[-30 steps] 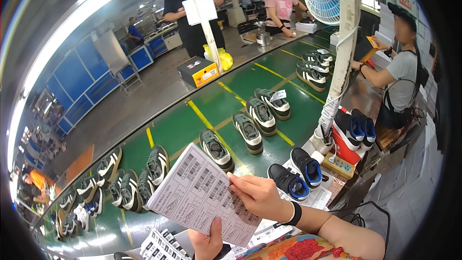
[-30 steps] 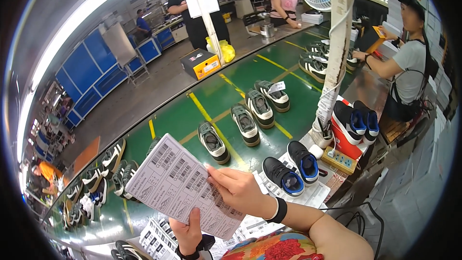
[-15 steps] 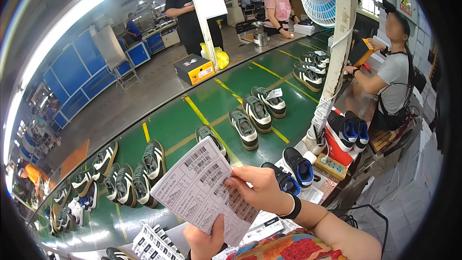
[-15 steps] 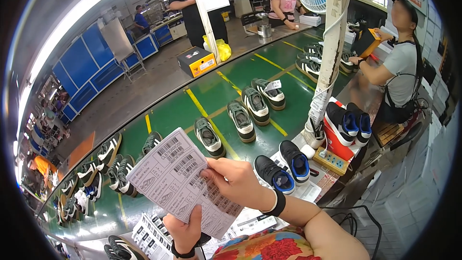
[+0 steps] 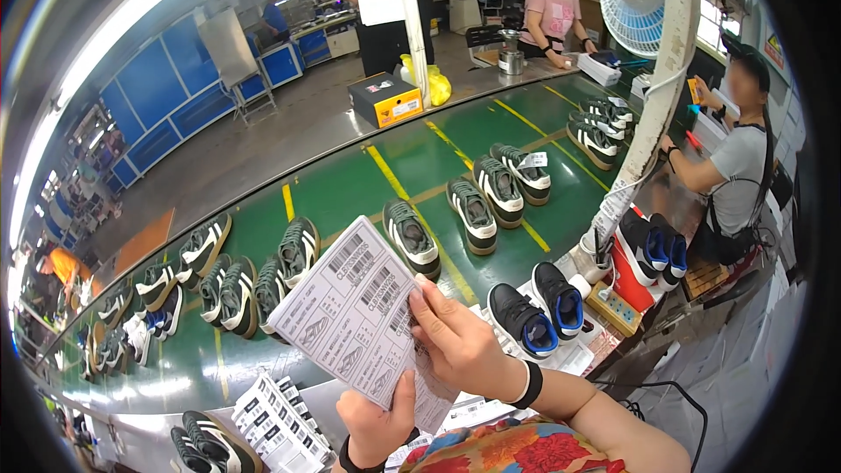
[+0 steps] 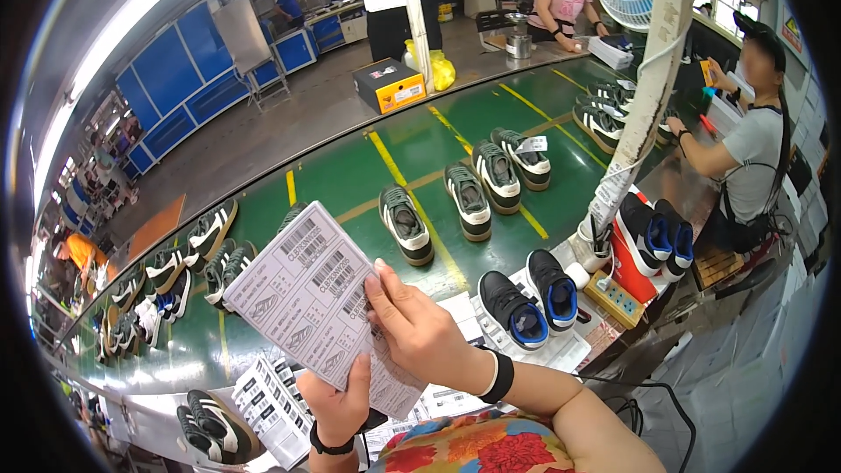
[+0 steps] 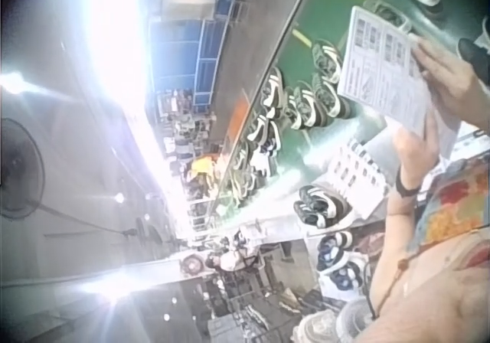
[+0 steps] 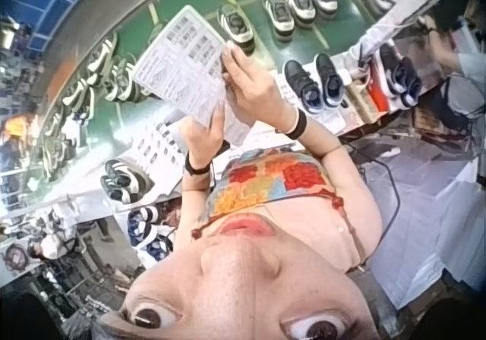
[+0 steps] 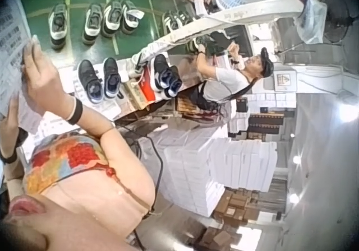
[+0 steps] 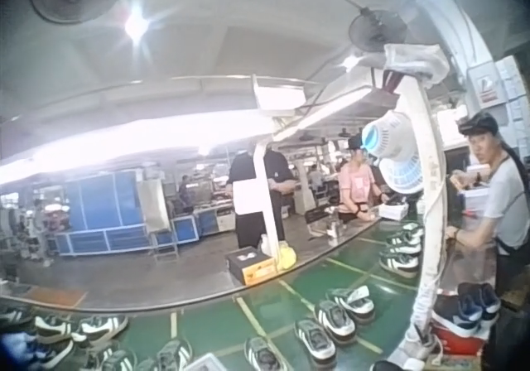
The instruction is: The recorder is checking shoe quality and labels in a shoe factory environment.
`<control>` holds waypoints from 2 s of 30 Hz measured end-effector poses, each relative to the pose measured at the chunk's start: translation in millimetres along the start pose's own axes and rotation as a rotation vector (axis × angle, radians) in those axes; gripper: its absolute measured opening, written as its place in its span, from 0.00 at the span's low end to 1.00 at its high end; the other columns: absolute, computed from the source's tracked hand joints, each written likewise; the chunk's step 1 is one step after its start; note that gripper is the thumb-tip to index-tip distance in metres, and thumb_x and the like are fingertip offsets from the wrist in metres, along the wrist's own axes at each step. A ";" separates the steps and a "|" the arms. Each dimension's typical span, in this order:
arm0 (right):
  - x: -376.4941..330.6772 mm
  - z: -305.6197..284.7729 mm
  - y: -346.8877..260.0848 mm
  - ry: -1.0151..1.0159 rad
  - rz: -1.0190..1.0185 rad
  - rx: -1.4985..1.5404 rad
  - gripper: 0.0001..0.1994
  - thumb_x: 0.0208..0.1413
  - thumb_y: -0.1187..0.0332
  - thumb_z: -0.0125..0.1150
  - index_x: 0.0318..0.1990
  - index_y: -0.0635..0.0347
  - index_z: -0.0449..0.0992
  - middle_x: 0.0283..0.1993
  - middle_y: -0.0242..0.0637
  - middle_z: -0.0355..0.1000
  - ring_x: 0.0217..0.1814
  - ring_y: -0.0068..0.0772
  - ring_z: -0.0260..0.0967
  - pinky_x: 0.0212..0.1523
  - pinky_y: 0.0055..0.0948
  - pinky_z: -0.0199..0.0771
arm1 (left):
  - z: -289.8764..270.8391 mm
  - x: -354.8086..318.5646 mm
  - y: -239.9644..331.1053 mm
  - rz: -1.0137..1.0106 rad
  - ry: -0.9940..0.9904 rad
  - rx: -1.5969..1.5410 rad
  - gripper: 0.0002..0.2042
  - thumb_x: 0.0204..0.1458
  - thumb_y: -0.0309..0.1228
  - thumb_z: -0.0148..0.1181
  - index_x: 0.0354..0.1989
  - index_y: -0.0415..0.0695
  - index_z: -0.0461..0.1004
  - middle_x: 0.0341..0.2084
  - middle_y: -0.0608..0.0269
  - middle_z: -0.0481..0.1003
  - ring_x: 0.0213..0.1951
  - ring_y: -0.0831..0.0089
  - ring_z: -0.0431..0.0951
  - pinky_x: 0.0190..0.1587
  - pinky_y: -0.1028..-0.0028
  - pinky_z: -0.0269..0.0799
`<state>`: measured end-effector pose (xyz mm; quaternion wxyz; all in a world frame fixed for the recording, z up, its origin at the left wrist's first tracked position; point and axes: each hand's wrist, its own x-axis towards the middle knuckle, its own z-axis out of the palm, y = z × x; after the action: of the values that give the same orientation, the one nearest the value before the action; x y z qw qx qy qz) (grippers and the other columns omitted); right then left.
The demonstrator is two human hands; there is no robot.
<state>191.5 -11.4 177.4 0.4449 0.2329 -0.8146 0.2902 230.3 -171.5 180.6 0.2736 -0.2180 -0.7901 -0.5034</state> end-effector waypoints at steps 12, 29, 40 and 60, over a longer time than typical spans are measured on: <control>13.1 -14.3 13.5 -0.117 0.733 0.795 0.05 0.62 0.74 0.60 0.36 0.68 0.77 0.25 0.29 0.75 0.27 0.13 0.68 0.27 0.17 0.67 | -5.7 4.5 3.6 -0.067 -0.050 -0.013 0.05 0.47 0.22 0.68 0.33 0.36 0.82 0.24 0.53 0.81 0.21 0.64 0.81 0.25 0.72 0.74; 13.4 -10.1 -23.2 -0.441 0.630 0.694 0.25 0.59 0.70 0.63 0.61 0.72 0.67 0.51 0.51 0.75 0.47 0.36 0.77 0.46 0.28 0.78 | 9.0 -4.3 -2.9 0.189 -0.215 0.596 0.26 0.47 0.32 0.69 0.53 0.29 0.71 0.54 0.28 0.69 0.57 0.33 0.70 0.53 0.55 0.74; 7.0 -10.3 -6.7 -0.058 0.655 0.627 0.22 0.56 0.71 0.67 0.56 0.71 0.71 0.52 0.51 0.76 0.49 0.36 0.77 0.50 0.29 0.76 | -36.0 -2.0 -19.0 -0.643 -0.129 -0.650 0.24 0.55 0.22 0.62 0.61 0.36 0.66 0.43 0.46 0.79 0.44 0.71 0.81 0.47 0.73 0.75; -11.8 9.8 38.1 -0.108 0.903 0.767 0.09 0.64 0.72 0.57 0.32 0.68 0.75 0.29 0.34 0.76 0.30 0.18 0.74 0.29 0.22 0.78 | -44.6 -47.0 -77.8 -0.735 -0.062 -0.634 0.18 0.60 0.20 0.53 0.60 0.31 0.65 0.43 0.58 0.79 0.41 0.79 0.78 0.45 0.77 0.73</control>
<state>167.2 11.0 152.9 0.1193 0.0219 -0.6915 0.7121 227.0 -246.6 112.7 -0.0261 -0.0122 -0.6303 -0.7759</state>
